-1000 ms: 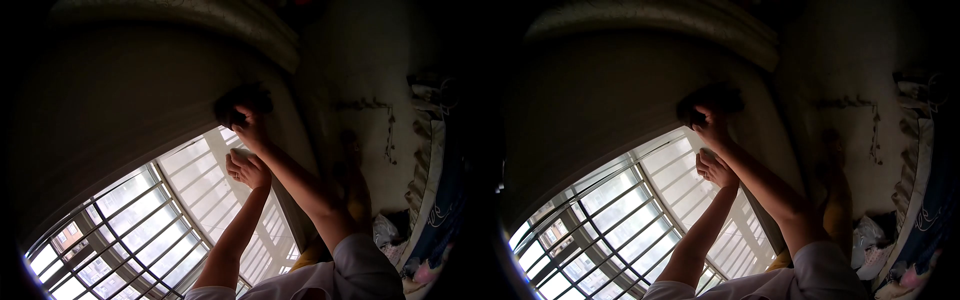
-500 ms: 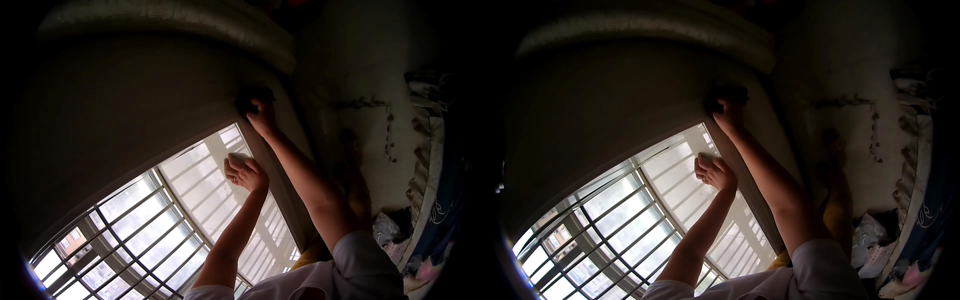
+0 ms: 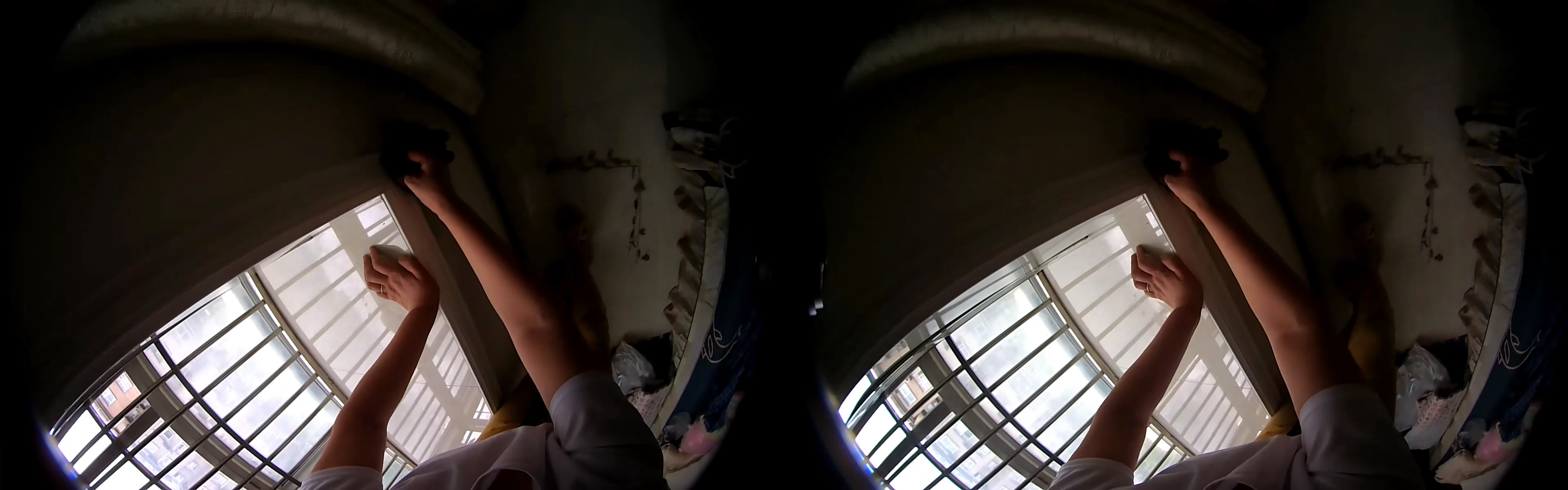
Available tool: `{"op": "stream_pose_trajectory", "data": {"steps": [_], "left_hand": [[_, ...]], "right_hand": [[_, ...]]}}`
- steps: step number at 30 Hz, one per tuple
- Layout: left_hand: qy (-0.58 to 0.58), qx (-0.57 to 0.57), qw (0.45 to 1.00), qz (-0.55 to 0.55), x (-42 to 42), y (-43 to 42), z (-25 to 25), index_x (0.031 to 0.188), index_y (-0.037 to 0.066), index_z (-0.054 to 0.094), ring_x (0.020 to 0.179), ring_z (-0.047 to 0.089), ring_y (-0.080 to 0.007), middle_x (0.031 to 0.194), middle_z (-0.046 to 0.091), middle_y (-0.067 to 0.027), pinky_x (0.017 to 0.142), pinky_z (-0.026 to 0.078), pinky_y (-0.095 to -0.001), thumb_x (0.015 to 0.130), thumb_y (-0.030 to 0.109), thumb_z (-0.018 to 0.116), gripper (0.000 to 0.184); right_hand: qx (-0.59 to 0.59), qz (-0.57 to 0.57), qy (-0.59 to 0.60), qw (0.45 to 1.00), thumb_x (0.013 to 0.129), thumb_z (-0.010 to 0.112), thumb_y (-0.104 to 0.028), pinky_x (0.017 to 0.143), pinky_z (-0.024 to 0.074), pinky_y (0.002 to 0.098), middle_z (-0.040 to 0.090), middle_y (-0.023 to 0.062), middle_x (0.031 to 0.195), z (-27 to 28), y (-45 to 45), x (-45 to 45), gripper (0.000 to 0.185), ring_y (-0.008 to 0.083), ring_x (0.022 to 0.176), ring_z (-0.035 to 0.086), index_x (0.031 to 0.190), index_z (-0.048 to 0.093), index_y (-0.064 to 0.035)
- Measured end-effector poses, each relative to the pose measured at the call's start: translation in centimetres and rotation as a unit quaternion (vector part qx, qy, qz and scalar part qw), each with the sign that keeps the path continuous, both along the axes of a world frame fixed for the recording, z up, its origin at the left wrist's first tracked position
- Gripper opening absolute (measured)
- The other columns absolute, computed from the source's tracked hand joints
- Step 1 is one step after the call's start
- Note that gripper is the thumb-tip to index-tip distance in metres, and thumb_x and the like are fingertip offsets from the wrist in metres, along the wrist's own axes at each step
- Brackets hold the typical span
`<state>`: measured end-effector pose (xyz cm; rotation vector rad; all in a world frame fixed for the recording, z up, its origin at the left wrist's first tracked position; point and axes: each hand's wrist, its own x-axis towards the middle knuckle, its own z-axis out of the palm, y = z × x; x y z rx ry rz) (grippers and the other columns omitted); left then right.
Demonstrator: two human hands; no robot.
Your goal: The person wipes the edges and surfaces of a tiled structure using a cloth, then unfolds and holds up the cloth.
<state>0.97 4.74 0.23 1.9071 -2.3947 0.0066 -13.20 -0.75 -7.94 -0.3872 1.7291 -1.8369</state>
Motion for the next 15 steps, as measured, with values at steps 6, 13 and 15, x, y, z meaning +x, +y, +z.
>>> {"op": "stream_pose_trajectory", "data": {"steps": [6, 13, 15], "left_hand": [[-0.015, -0.012, 1.0, -0.008, 0.6, -0.2, -0.5, 0.138, 0.006, 0.028, 0.125, 0.029, -0.0364, 0.139, 0.028, -0.0148, 0.098, 0.029, -0.0525, 0.09, 0.045, 0.032, 0.061], [0.004, -0.005, 1.0, 0.001, 0.3, 0.0, 0.2, 0.137, 0.006, 0.03, 0.125, 0.028, -0.0368, 0.139, 0.028, -0.0149, 0.099, 0.028, -0.0531, 0.09, 0.046, 0.031, 0.062], [0.008, -0.004, 1.0, 0.002, 0.3, 0.1, 0.1, 0.137, 0.006, 0.03, 0.125, 0.028, -0.0369, 0.139, 0.029, -0.0148, 0.099, 0.028, -0.0532, 0.09, 0.047, 0.032, 0.062]], "right_hand": [[-0.088, -0.045, 0.069, 0.993, 0.06, 0.062, -0.002, 0.068, 0.0495, 0.0349, 0.063, 0.0135, 0.083, 5.4, -1.3, 0.1, 0.03, 0.0282, 0.077, 0.061, 0.09, 0.063, -0.0023], [-0.013, -0.051, -0.053, 0.997, 0.067, 0.061, -0.005, 0.072, 0.0503, 0.0338, 0.067, 0.0149, 0.091, -1.6, 0.5, 2.5, 0.029, 0.0246, 0.084, 0.065, 0.096, 0.064, -0.0014], [-0.003, -0.077, -0.049, 0.996, 0.067, 0.06, -0.004, 0.074, 0.0491, 0.0327, 0.065, 0.0161, 0.091, -4.9, 2.2, 4.8, 0.027, 0.0205, 0.087, 0.062, 0.094, 0.063, 0.0]]}}
